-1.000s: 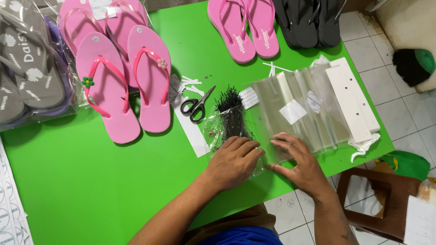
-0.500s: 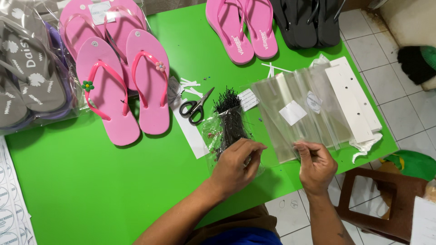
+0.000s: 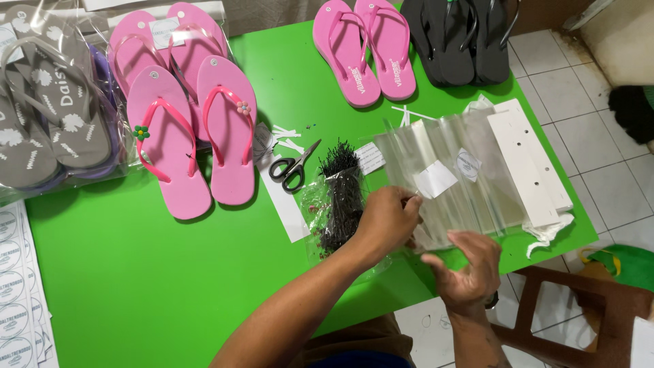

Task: The person places flip-flops into clear plastic bags with cardboard inserts, secures them with zip ties, and applies round stickers to the packaging. They handle multiple pairs of flip-flops in different colors, arranging the finished packages on a green table.

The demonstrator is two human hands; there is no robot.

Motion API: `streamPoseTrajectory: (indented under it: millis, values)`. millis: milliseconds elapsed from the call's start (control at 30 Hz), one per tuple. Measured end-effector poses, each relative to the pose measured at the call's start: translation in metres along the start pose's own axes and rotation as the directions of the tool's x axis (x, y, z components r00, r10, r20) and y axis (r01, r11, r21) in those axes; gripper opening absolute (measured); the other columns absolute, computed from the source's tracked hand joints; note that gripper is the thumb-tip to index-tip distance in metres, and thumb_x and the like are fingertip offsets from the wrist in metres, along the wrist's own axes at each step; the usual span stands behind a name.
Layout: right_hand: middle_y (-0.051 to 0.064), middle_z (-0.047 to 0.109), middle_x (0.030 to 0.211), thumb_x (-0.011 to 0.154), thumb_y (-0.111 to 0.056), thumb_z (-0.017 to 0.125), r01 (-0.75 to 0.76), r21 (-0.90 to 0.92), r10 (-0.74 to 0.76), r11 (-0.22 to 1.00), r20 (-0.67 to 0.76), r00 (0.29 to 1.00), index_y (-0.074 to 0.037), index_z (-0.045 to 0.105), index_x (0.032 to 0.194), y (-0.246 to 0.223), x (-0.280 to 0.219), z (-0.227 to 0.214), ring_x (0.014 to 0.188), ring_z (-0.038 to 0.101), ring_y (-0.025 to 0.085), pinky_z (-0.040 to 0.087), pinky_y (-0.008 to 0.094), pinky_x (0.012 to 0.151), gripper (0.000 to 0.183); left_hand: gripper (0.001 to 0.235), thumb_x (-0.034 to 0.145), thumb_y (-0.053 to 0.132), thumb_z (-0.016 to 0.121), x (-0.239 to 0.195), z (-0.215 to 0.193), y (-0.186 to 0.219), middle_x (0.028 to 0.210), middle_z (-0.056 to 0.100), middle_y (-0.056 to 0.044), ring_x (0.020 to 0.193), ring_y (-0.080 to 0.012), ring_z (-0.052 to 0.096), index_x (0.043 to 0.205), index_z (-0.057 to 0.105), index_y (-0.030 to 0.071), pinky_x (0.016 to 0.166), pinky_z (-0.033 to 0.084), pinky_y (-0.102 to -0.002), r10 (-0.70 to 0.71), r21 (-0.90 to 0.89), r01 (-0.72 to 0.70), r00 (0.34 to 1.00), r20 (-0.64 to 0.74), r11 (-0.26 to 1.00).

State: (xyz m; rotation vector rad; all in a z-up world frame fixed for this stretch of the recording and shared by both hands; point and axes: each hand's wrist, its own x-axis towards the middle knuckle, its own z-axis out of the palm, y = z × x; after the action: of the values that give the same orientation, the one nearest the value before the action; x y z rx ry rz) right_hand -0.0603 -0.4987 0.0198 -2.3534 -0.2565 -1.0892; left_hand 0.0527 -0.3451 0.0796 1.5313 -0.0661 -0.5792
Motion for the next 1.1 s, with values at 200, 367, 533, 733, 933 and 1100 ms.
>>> streamPoseTrajectory:
  millis: [200, 367, 533, 733, 933, 1100]
  values:
    - [0.002, 0.076, 0.087, 0.087, -0.076, 0.049, -0.568, 0.579, 0.437, 0.586, 0.365, 0.822, -0.012, 0.07, 0.096, -0.046, -0.023, -0.005, 0.08, 0.072, 0.014, 0.058, 0.026, 0.072, 0.068, 0.029, 0.098, 0.023, 0.066, -0.005, 0.014, 0.018, 0.078, 0.073, -0.012, 0.061, -0.017, 0.073, 0.099, 0.066, -0.006, 0.044, 0.058, -0.031, 0.033, -0.163, -0.036, 0.999, -0.02, 0.986]
    - [0.007, 0.078, 0.101, 0.086, -0.062, 0.055, -0.556, 0.763, 0.779, -0.329, 0.552, 0.297, -0.008, 0.07, 0.12, -0.022, 0.011, -0.013, 0.091, 0.073, 0.018, 0.058, 0.032, 0.077, 0.065, 0.028, 0.099, 0.022, 0.066, -0.045, 0.001, 0.033, 0.076, 0.068, -0.012, 0.057, -0.015, 0.069, 0.097, 0.066, -0.005, 0.041, 0.058, -0.032, 0.025, -0.083, -0.019, 0.997, 0.069, 0.996]
    - [0.001, 0.078, 0.107, 0.101, -0.013, 0.071, -0.328, 0.833, 0.829, -0.446, 0.522, 0.199, -0.01, 0.07, 0.121, 0.036, 0.02, -0.021, 0.098, 0.075, 0.013, 0.058, 0.03, 0.082, 0.02, 0.018, 0.098, 0.018, 0.065, -0.096, -0.068, 0.025, 0.076, 0.073, -0.006, 0.061, -0.0108, 0.071, 0.1, 0.069, 0.001, 0.045, 0.057, -0.027, 0.053, 0.048, -0.058, 0.993, 0.106, 0.997]
    - [0.006, 0.077, 0.095, 0.102, -0.006, 0.075, -0.453, 0.705, 0.582, -0.546, 0.708, 0.401, -0.005, 0.073, 0.123, 0.034, 0.018, -0.01, 0.077, 0.07, 0.017, 0.057, 0.031, 0.069, 0.021, 0.013, 0.094, 0.015, 0.071, -0.172, -0.164, -0.01, 0.076, 0.077, -0.004, 0.062, -0.011, 0.071, 0.092, 0.076, 0.004, 0.05, 0.055, -0.026, 0.112, 0.3, -0.105, 0.994, -0.006, 0.948]
    - [0.008, 0.078, 0.085, 0.081, -0.003, 0.072, -0.95, 0.312, 0.275, -0.005, 0.914, 0.298, -0.001, 0.075, 0.103, -0.028, 0.056, 0.028, 0.072, 0.07, 0.013, 0.057, 0.028, 0.066, 0.022, 0.009, 0.094, 0.007, 0.068, -0.247, -0.246, -0.045, 0.093, 0.078, -0.008, 0.083, -0.0118, 0.074, 0.097, 0.072, 0.0, 0.067, 0.062, -0.027, 0.308, 0.267, -0.184, 0.768, -0.562, 0.946]
    - [0.006, 0.072, 0.066, 0.098, -0.023, 0.067, -0.902, 0.166, -0.016, 0.399, 0.985, 0.174, 0.001, 0.074, 0.082, -0.106, 0.063, 0.09, 0.058, 0.067, 0.012, 0.054, 0.027, 0.053, 0.029, 0.017, 0.102, 0.015, 0.07, -0.303, -0.305, -0.053, 0.097, 0.076, -0.013, 0.087, -0.0177, 0.069, 0.104, 0.071, -0.001, 0.076, 0.055, -0.029, 0.234, 0.286, 0.025, 0.505, -0.831, 0.958]
